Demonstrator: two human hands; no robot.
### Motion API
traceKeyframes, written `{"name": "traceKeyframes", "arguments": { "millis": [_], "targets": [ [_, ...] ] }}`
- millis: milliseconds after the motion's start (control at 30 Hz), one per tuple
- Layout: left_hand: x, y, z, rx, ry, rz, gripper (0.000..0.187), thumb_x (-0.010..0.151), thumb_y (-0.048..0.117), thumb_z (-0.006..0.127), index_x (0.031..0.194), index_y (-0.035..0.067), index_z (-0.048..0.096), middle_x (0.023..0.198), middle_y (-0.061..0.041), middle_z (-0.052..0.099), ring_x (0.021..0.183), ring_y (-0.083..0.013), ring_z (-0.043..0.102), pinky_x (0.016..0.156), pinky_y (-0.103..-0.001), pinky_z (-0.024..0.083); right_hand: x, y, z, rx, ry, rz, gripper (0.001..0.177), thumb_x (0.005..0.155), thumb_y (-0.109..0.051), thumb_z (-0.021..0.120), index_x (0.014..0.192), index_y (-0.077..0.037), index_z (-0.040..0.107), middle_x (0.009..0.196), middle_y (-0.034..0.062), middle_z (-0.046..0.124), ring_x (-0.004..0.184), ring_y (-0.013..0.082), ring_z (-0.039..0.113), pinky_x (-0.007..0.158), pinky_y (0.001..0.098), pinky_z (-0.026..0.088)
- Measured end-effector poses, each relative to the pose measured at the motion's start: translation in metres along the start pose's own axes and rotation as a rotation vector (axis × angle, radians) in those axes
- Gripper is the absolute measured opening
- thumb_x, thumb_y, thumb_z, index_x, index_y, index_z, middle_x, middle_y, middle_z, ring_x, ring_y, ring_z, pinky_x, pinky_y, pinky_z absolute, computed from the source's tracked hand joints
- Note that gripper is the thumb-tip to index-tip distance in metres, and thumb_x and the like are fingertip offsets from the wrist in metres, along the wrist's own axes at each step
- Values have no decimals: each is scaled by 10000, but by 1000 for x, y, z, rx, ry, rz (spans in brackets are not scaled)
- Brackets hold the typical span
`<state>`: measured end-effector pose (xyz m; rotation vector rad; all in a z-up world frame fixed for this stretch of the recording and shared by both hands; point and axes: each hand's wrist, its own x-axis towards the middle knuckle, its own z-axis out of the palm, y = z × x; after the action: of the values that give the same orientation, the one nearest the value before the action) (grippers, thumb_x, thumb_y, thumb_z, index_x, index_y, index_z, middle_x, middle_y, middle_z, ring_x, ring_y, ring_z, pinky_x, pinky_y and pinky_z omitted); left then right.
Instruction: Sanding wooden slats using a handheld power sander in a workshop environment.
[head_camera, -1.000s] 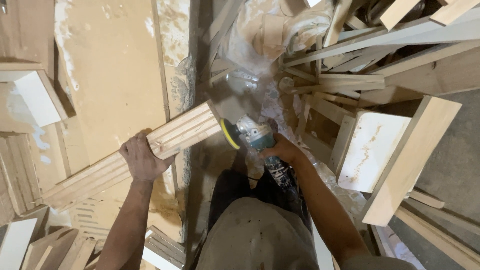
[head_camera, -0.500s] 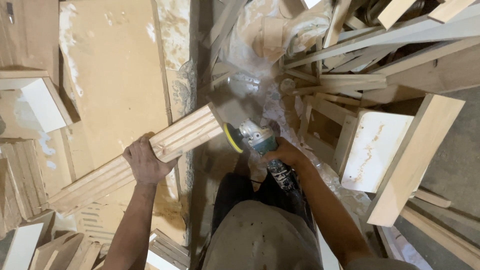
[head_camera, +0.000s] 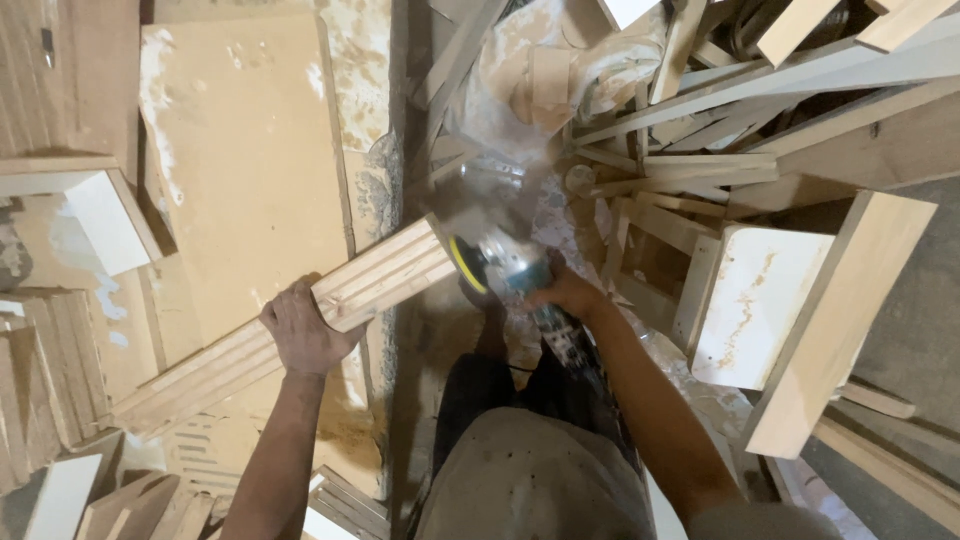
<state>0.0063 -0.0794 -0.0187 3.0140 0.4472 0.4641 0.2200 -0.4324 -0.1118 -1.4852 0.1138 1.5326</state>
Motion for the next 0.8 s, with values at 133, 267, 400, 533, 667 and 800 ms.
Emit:
{"name": "traceKeyframes", "arguments": {
  "millis": [133,267,400,533,667,800],
  "targets": [
    [-4,0,2,34,7,-23,929,614,683,844,1236,36,605,1038,-149,631,942,-327,666,940,-430,438,-2,39,-6,66,-59,-8,1093,641,-494,1035,1520,-26,584,1464,251,625,1373,464,542,1171,621,439],
    [-1,4,-3,7,-3,-11,930,583,594,857,1249,4,587,1043,-174,623,932,-355,656,908,-458,448,-6,-38,13,-3,-30,-48,1207,708,-562,941,1611,20,391,1620,270,466,1512,462,407,1267,658,298],
    [-3,4,0,19,20,-10,945,614,673,844,1249,16,603,1034,-157,623,940,-340,659,907,-440,452,25,-12,6,-18,-1,-161,1038,616,-487,1000,1470,-29,628,1428,267,643,1350,500,564,1147,671,416],
    [-6,-2,5,28,55,9,958,637,731,823,1239,16,615,1022,-153,618,930,-335,659,892,-425,455,-56,-46,31,57,2,-167,1273,563,-454,991,1587,43,423,1576,361,475,1470,595,376,1220,736,299],
    [-11,-3,8,25,1,-29,965,620,703,828,1263,23,593,1055,-148,611,972,-338,655,907,-444,444,-51,-14,19,-8,-16,-62,1242,646,-516,983,1621,0,412,1590,301,477,1471,534,403,1219,701,331],
    [-18,-11,7,-50,-94,-96,997,621,640,835,1384,61,560,1181,-147,642,1113,-338,657,1021,-483,414,-70,-19,44,23,134,64,1483,640,-631,936,1669,83,141,1695,376,180,1561,571,162,1257,743,156]
  ]
}}
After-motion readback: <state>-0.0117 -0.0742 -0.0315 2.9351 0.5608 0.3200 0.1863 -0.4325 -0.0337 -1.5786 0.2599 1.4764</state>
